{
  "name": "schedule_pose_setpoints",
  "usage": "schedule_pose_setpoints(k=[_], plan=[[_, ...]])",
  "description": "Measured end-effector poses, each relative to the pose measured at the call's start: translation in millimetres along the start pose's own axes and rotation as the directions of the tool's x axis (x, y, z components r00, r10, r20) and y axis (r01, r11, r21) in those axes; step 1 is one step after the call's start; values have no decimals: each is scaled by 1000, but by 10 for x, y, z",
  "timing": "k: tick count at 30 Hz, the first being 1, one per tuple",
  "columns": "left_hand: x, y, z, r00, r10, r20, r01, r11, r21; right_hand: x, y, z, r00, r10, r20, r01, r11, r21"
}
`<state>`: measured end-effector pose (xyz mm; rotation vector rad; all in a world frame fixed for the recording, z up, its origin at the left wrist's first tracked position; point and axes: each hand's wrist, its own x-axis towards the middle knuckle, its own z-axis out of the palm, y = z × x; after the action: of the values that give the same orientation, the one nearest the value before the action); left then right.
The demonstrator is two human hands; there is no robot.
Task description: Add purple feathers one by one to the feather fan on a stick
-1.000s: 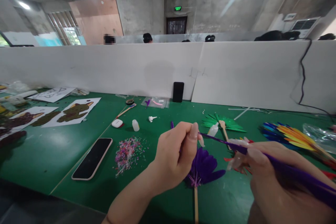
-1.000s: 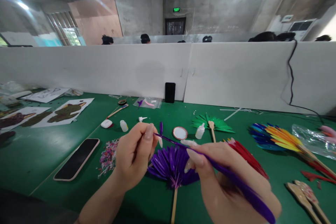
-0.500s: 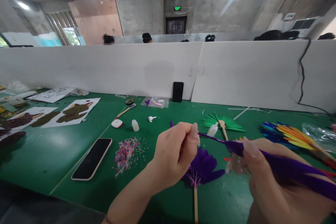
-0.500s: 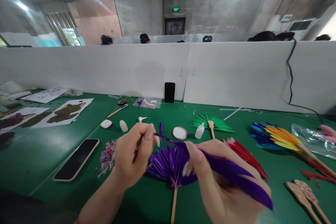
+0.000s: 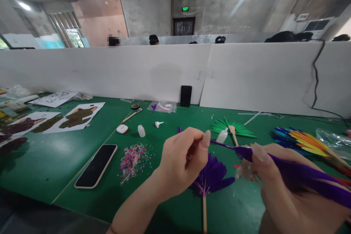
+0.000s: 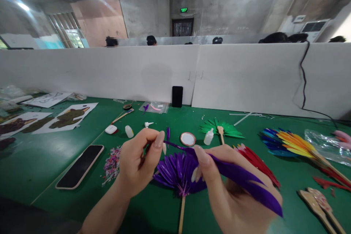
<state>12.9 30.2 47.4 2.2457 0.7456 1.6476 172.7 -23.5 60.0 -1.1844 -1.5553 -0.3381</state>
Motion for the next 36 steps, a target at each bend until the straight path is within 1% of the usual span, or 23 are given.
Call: schedule_pose_setpoints(k=[3,8,10,12,15,18,21,23,26,29,31,34,36], plan=[[1,-2,-8,1000,-11,9,11,1000,-16,-5,47,-22,998,-48,39,49,998,-32],[-3,-13,-2,999,-40,37,43,995,-88,20,18,3,999,-37,17,37,999,-7],[-13,-15,3,996,-71,44,77,987,-139,34,-16,20,999,-39,2,39,999,11],[-22,-15,4,990,-126,58,135,968,-213,42,-43,37,1000,-8,-27,9,1000,21],[-22,-10,-9,961,-244,134,276,897,-346,44,-60,55,999,31,-31,-29,999,41],[-2,-6,-28,915,-321,245,402,780,-480,46,-73,69,997,63,-43,-59,995,83],[21,-10,-32,882,-356,308,471,682,-560,53,-103,82,993,101,-65,-94,991,97],[29,-11,-26,868,-374,326,497,646,-580,58,-119,84,995,90,-49,-85,992,98],[30,-3,-18,868,-396,299,495,653,-574,55,-116,69,995,85,-51,-78,990,121],[28,15,-21,871,-414,267,490,678,-548,40,-87,48,998,49,25,-51,993,110],[31,26,-25,880,-409,240,471,694,-545,24,-74,51,996,60,61,-67,989,132],[42,36,-32,897,-404,181,434,723,-537,-6,-72,87,991,130,19,-131,965,228],[49,40,-37,896,-414,163,432,724,-537,-32,-71,115,986,168,-8,-159,951,266]])
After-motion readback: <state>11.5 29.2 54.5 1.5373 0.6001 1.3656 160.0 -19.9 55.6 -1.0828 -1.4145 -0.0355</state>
